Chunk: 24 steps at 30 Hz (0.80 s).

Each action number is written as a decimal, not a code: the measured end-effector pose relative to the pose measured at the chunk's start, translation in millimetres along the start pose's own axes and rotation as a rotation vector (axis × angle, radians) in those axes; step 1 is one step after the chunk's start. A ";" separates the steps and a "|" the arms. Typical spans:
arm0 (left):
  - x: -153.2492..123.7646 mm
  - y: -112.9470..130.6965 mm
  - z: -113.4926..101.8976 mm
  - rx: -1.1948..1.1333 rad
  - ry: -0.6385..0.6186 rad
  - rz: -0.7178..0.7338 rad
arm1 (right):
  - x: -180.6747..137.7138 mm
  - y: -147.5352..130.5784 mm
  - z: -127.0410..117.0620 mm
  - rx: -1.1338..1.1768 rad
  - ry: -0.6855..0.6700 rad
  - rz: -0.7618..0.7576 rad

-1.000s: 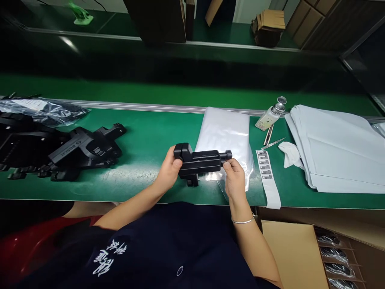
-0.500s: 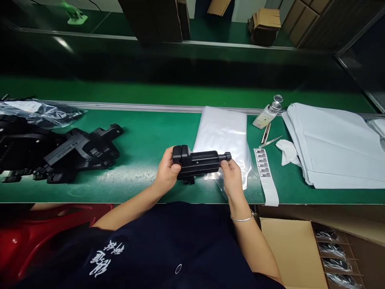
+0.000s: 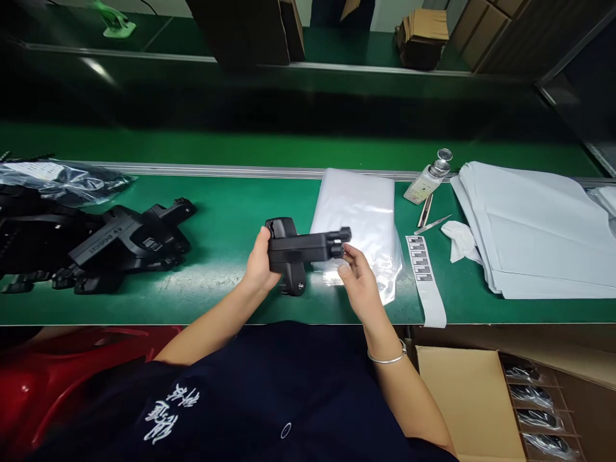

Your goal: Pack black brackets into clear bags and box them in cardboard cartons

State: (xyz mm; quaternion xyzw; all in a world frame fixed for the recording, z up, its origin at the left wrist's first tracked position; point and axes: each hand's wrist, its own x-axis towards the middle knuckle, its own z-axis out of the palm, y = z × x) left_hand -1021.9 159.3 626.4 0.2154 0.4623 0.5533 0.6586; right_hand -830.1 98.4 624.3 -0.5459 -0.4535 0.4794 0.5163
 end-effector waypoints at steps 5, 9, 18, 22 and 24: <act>14.0 -0.4 3.6 -0.133 -0.017 -0.246 | -16.4 -1.3 30.7 0.199 -0.330 0.318; 12.8 -3.4 4.4 -0.127 -0.101 -0.280 | -19.2 -6.9 46.1 0.265 -0.408 0.372; 7.6 2.2 8.3 -0.141 -0.032 -0.353 | -17.7 -6.2 42.4 0.174 -0.394 0.288; 0.2 5.3 12.7 -0.158 -0.006 -0.220 | -14.9 -7.0 22.5 0.236 -0.206 0.094; -5.9 4.7 16.3 -0.148 -0.015 -0.096 | -13.2 -10.5 10.7 0.367 -0.137 0.008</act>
